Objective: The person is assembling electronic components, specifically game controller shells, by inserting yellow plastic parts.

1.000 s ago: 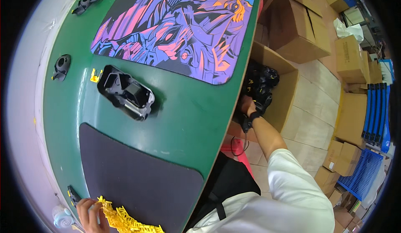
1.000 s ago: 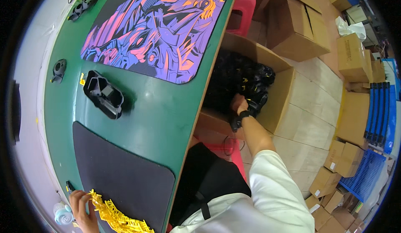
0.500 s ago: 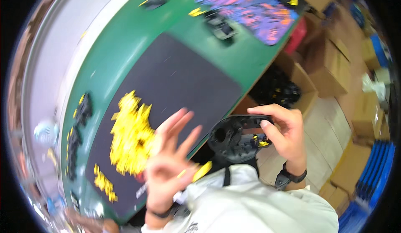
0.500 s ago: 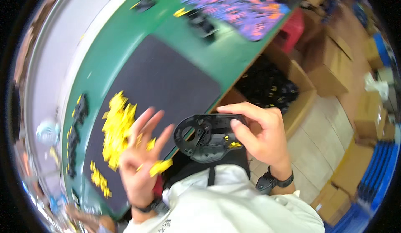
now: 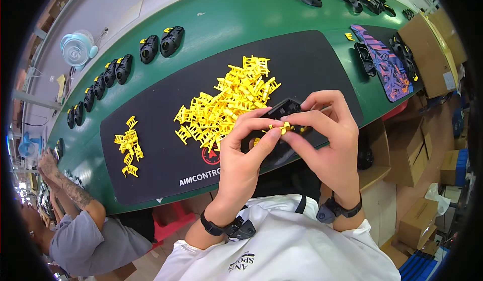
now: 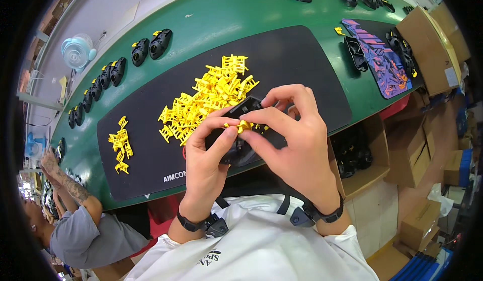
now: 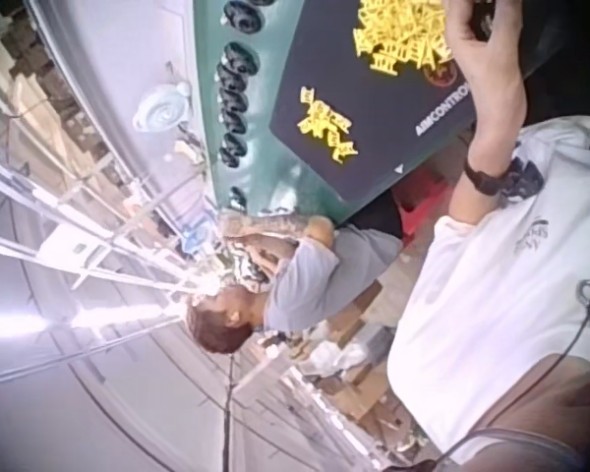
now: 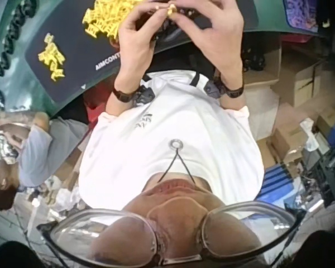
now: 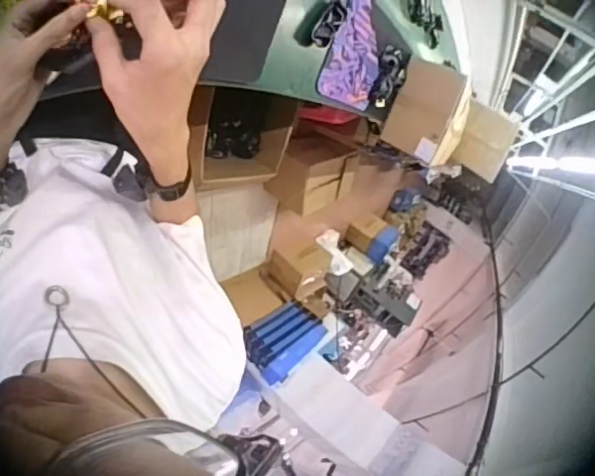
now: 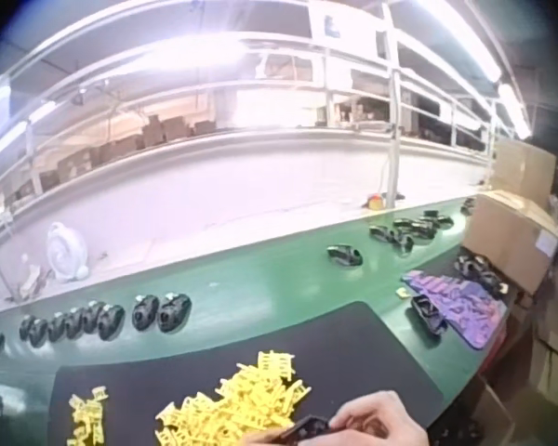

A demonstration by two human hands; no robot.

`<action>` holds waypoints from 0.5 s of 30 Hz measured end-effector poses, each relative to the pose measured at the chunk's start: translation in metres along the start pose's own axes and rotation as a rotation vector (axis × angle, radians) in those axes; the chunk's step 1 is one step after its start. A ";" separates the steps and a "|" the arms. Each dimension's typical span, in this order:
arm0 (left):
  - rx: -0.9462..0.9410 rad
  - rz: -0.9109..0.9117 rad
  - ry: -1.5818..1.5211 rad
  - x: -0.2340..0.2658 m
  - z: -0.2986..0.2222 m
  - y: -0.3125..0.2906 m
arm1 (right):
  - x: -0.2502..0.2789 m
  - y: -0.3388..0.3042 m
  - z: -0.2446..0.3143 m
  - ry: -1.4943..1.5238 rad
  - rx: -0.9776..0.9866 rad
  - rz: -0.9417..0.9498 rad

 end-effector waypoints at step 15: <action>0.057 -0.061 -0.607 0.009 -0.004 0.018 | -0.016 0.003 -0.040 1.103 -0.512 -0.164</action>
Point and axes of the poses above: each hand's wrist, its own y-axis towards the middle knuckle, its own x-axis out of the back of the hand, z = x × y, the point moved 9 cm from there along y, towards the middle knuckle, and after that the axes turned 8 degrees about y, right-handed, at the moved point
